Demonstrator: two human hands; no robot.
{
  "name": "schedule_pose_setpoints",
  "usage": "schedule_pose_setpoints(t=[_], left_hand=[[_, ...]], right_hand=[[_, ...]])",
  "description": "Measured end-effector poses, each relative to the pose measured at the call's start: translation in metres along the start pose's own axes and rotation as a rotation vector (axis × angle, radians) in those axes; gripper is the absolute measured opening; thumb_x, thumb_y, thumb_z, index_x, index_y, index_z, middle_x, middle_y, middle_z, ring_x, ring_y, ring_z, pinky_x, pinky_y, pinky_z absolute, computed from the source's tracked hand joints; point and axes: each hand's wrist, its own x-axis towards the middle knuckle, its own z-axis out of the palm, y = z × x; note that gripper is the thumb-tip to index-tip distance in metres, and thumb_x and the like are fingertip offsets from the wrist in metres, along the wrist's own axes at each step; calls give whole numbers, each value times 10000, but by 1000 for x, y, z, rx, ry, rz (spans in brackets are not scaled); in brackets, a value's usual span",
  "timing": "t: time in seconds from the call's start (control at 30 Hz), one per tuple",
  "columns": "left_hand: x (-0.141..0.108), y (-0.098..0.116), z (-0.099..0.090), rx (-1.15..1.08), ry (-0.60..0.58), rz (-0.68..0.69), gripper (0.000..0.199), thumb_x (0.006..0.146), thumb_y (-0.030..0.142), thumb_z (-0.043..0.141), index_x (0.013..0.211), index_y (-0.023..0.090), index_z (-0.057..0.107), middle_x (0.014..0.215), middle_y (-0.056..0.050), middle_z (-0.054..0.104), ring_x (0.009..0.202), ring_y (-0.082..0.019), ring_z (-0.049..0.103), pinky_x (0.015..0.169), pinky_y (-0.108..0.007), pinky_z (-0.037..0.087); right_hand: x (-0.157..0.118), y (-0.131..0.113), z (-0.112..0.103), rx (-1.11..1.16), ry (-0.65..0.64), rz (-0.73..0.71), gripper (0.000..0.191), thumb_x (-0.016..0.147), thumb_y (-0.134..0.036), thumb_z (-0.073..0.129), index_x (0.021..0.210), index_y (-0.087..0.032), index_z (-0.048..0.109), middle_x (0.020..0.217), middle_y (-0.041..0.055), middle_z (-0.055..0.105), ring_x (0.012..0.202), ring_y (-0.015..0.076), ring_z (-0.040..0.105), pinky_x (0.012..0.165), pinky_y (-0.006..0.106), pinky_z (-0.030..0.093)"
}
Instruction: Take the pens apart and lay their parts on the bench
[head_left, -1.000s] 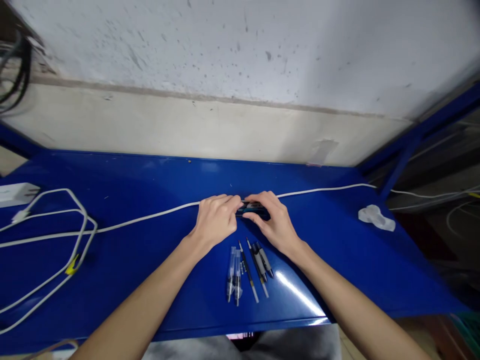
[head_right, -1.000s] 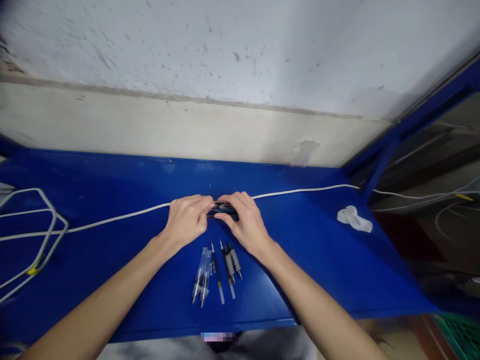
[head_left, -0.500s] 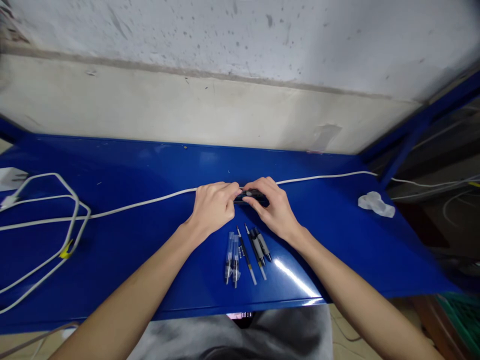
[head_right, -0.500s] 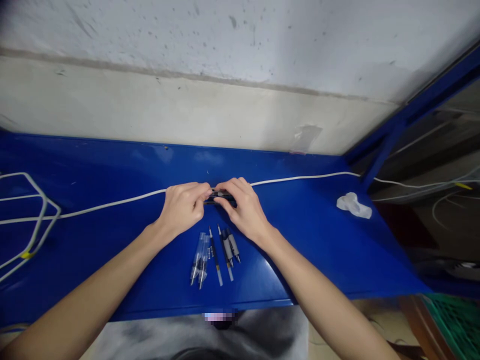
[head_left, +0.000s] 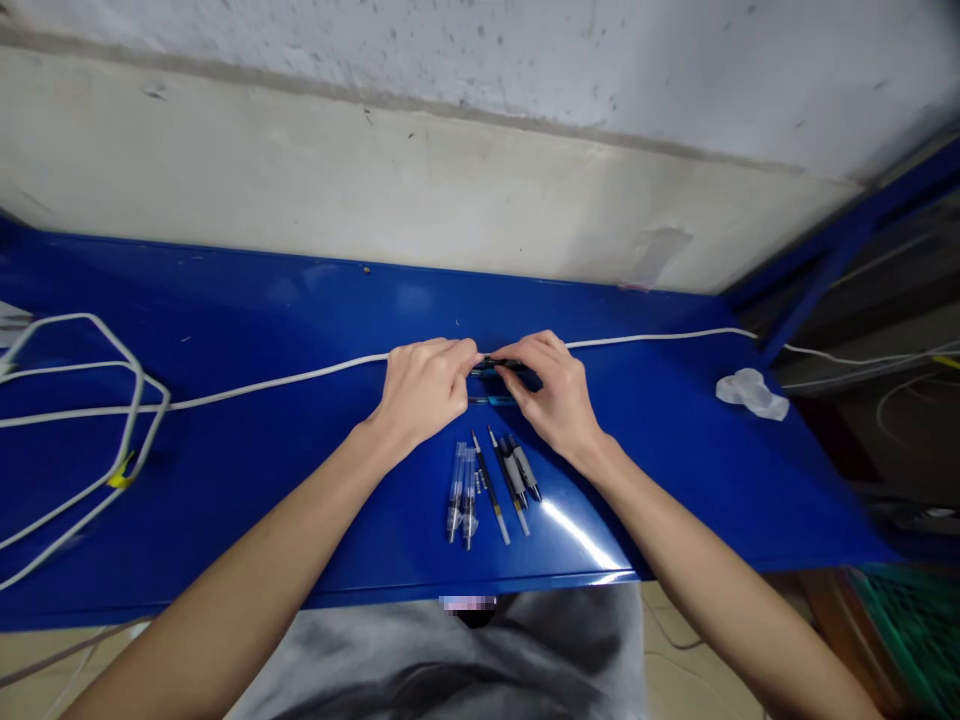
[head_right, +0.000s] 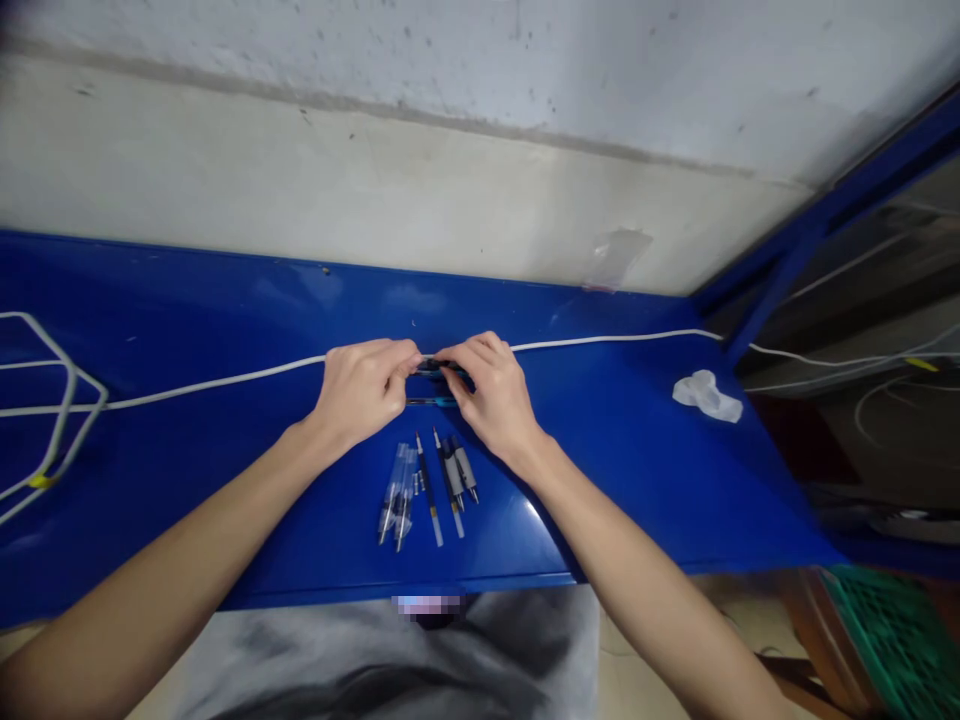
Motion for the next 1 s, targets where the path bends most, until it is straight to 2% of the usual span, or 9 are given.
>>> schedule_pose_setpoints(t=[0.17,0.33,0.53,0.67,0.9,1.0], left_hand=[[0,3,-1,-12,63,41,327,1048,322,455,821,190,650,716,-8,658,677,-164,626,605,-301,347],[0,2,1,-11,55,76,302,1053,424,514,1016,195,708,862,-20,727,783,-178,654,671,-312,411],[1,0,2,60,107,168,278,1067,320,489,1009,179,721,906,-50,743,930,-242,602,773,-388,395],[2,-3,1,67,119,183,237,1052,234,485,1068,191,718,931,-48,735,920,-240,573,771,-401,377],[2,-16,-8,83,205,39,240,1037,247,491,932,217,704,824,-38,683,915,-256,548,788,-399,359],[1,-15,-9,36,216,-49,234,1039,263,491,936,231,699,858,-34,701,922,-250,549,808,-393,373]], right_hand=[[0,0,-1,-34,47,-6,166,1032,-152,495,1023,-192,656,1006,83,698,959,221,631,859,383,503],[2,-1,-2,-96,-35,-25,198,1046,-176,482,1150,-191,649,1074,92,681,989,232,609,872,386,477],[1,-1,-1,-104,7,21,176,1048,-262,525,1048,-195,687,976,69,678,918,219,603,844,366,464],[2,1,-1,-103,14,30,178,1048,-251,504,1021,-192,670,963,66,663,910,217,593,829,353,455],[4,2,-7,-15,143,67,165,1039,-249,495,958,-198,629,939,56,644,866,189,574,794,324,443],[2,-4,-10,43,190,174,178,1044,-289,493,960,-199,621,818,8,599,704,140,521,670,281,398]])
